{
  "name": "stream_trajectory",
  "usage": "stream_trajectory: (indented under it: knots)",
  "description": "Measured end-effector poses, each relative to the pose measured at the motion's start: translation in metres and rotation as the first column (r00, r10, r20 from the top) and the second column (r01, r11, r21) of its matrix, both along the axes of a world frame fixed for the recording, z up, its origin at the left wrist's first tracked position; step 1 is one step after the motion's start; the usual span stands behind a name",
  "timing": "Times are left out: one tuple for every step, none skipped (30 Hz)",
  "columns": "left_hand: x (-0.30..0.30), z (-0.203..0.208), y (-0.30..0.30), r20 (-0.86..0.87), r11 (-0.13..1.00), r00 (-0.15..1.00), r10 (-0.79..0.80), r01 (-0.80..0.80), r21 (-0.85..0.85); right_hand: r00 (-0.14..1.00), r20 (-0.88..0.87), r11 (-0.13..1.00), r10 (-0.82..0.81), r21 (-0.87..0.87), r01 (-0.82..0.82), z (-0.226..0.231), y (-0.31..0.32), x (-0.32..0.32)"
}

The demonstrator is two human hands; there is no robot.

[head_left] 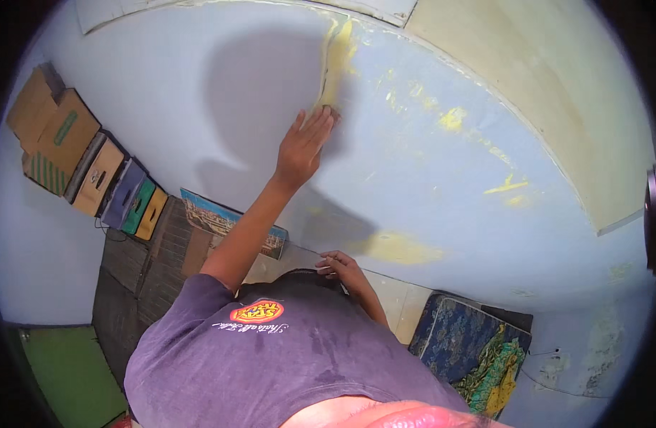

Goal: The person sands a wall surface using a piece of sandpaper. They hold the sandpaper with one or both hands and repeatedly rub it against yellow patches on the wall, pausing to check the progress.

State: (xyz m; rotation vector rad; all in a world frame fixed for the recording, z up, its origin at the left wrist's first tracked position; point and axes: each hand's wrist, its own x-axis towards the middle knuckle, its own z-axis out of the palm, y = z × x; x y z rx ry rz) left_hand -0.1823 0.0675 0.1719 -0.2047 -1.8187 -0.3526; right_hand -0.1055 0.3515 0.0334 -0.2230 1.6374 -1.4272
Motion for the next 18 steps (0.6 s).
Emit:
stream_trajectory:
  knots:
    - [-0.004, 0.010, -0.001, -0.023, 1.000, 1.000, 0.016, -0.016, 0.005, 1.000, 0.005, 1.000, 0.003, 0.004, -0.003, -0.002, 0.000, 0.000]
    - [-0.003, 0.028, -0.003, -0.041, 0.999, 0.998, 0.039, -0.039, 0.011, 1.000, 0.015, 1.000, 0.014, 0.008, -0.014, -0.003, -0.001, 0.000]
    - [-0.005, 0.049, -0.004, -0.097, 1.000, 0.995, 0.028, -0.027, 0.002, 1.000, 0.005, 1.000, 0.021, 0.008, -0.021, -0.002, -0.001, 0.002]
    - [-0.010, 0.071, -0.006, -0.152, 1.000, 0.988, 0.010, -0.011, -0.006, 1.000, -0.004, 1.000, 0.022, 0.010, -0.022, 0.001, 0.000, 0.004]
    - [-0.014, 0.093, -0.010, -0.219, 1.000, 0.976, 0.014, -0.019, -0.018, 0.999, -0.013, 0.999, 0.034, 0.010, -0.034, 0.003, -0.001, 0.005]
    - [-0.020, 0.112, -0.013, -0.287, 0.999, 0.958, 0.014, -0.023, -0.030, 0.999, -0.004, 0.999, 0.040, 0.013, -0.040, 0.003, -0.001, 0.006]
    - [-0.029, 0.127, -0.015, -0.320, 0.999, 0.947, 0.016, -0.029, -0.037, 0.999, 0.004, 0.999, 0.041, 0.018, -0.041, 0.002, 0.000, 0.006]
    - [-0.039, 0.141, -0.017, -0.354, 0.998, 0.935, 0.018, -0.037, -0.046, 0.999, 0.010, 0.999, 0.043, 0.020, -0.043, 0.000, -0.001, 0.004]
    - [-0.045, 0.147, -0.017, -0.389, 0.997, 0.921, 0.021, -0.046, -0.055, 0.999, 0.007, 0.999, 0.041, 0.023, -0.041, -0.001, 0.000, 0.004]
    - [-0.049, 0.142, -0.014, -0.366, 0.996, 0.929, 0.060, -0.080, -0.040, 0.999, 0.004, 0.999, 0.039, 0.026, -0.039, -0.003, 0.001, 0.006]
    - [-0.057, 0.130, -0.009, -0.343, 0.994, 0.935, 0.093, -0.108, -0.027, 1.000, 0.000, 0.999, 0.031, 0.027, -0.031, -0.004, 0.003, 0.007]
    - [-0.061, 0.119, -0.006, -0.318, 0.990, 0.939, 0.128, -0.141, -0.018, 1.000, 0.027, 1.000, 0.006, 0.011, -0.006, -0.005, 0.004, 0.009]
    - [-0.062, 0.107, -0.004, -0.299, 0.987, 0.942, 0.154, -0.163, -0.004, 0.998, 0.055, 1.000, -0.018, -0.004, 0.018, -0.006, 0.006, 0.010]
    - [-0.059, 0.094, 0.004, -0.278, 0.985, 0.945, 0.171, -0.175, 0.009, 0.995, 0.085, 0.999, -0.050, -0.018, 0.051, -0.006, 0.008, 0.010]
    - [-0.055, 0.078, 0.011, -0.251, 0.981, 0.948, 0.193, -0.193, 0.025, 0.996, 0.068, 0.999, -0.051, -0.002, 0.052, -0.004, 0.009, 0.010]
    - [-0.051, 0.060, 0.014, -0.198, 0.982, 0.963, 0.185, -0.186, 0.012, 0.997, 0.051, 0.999, -0.052, 0.013, 0.051, -0.002, 0.009, 0.009]
    - [-0.045, 0.039, 0.014, -0.143, 0.984, 0.973, 0.179, -0.181, 0.002, 0.998, 0.036, 0.998, -0.050, 0.033, 0.049, 0.000, 0.011, 0.011]
    - [-0.041, 0.021, 0.013, -0.092, 0.985, 0.981, 0.173, -0.175, -0.009, 0.998, 0.038, 0.998, -0.049, 0.030, 0.048, 0.001, 0.011, 0.011]
